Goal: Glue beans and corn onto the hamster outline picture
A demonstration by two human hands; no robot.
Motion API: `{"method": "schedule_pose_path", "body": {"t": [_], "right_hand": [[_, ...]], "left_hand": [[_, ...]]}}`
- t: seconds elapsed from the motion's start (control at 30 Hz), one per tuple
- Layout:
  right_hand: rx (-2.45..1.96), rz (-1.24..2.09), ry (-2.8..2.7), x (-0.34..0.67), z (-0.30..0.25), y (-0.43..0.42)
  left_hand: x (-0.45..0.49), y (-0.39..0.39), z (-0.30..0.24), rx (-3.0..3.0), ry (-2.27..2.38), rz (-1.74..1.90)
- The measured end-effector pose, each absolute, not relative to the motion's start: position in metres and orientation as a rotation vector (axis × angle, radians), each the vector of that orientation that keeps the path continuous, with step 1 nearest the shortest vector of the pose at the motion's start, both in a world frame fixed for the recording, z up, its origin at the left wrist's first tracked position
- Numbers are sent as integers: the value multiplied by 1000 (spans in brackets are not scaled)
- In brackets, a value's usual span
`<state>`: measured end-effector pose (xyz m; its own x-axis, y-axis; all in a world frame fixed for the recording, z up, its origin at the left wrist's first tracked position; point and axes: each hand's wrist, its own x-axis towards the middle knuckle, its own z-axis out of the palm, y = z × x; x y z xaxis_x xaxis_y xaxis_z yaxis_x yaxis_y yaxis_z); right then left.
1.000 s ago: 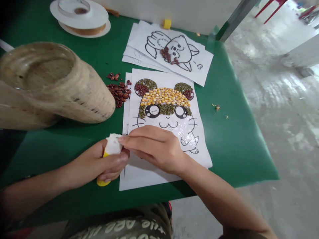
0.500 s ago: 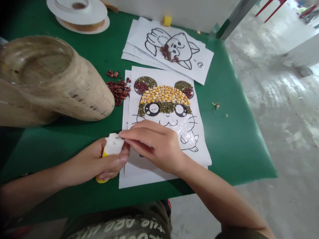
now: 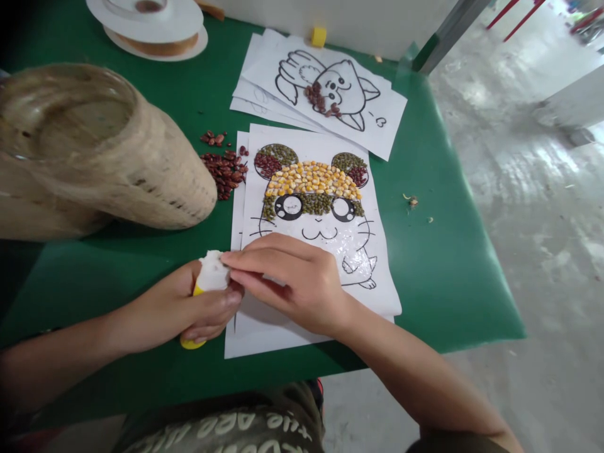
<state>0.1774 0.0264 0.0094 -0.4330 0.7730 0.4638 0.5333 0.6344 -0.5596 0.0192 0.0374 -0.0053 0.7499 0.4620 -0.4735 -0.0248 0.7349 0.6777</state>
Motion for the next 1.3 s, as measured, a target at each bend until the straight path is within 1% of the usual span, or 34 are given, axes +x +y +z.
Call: {"method": "schedule_pose_path", "body": {"t": [0.27, 0.67, 0.93, 1.3], "right_hand": [[-1054, 521, -2043, 177, 10, 25], [-957, 217, -2178, 179, 4, 24], [-930, 151, -2239, 183, 6, 24], [-878, 190, -2249, 185, 2, 24]], "left_hand": [[18, 37, -7, 729, 668, 279], [18, 37, -8, 766, 684, 262], [18, 38, -9, 702, 638, 242], [17, 39, -8, 663, 627, 195]]}}
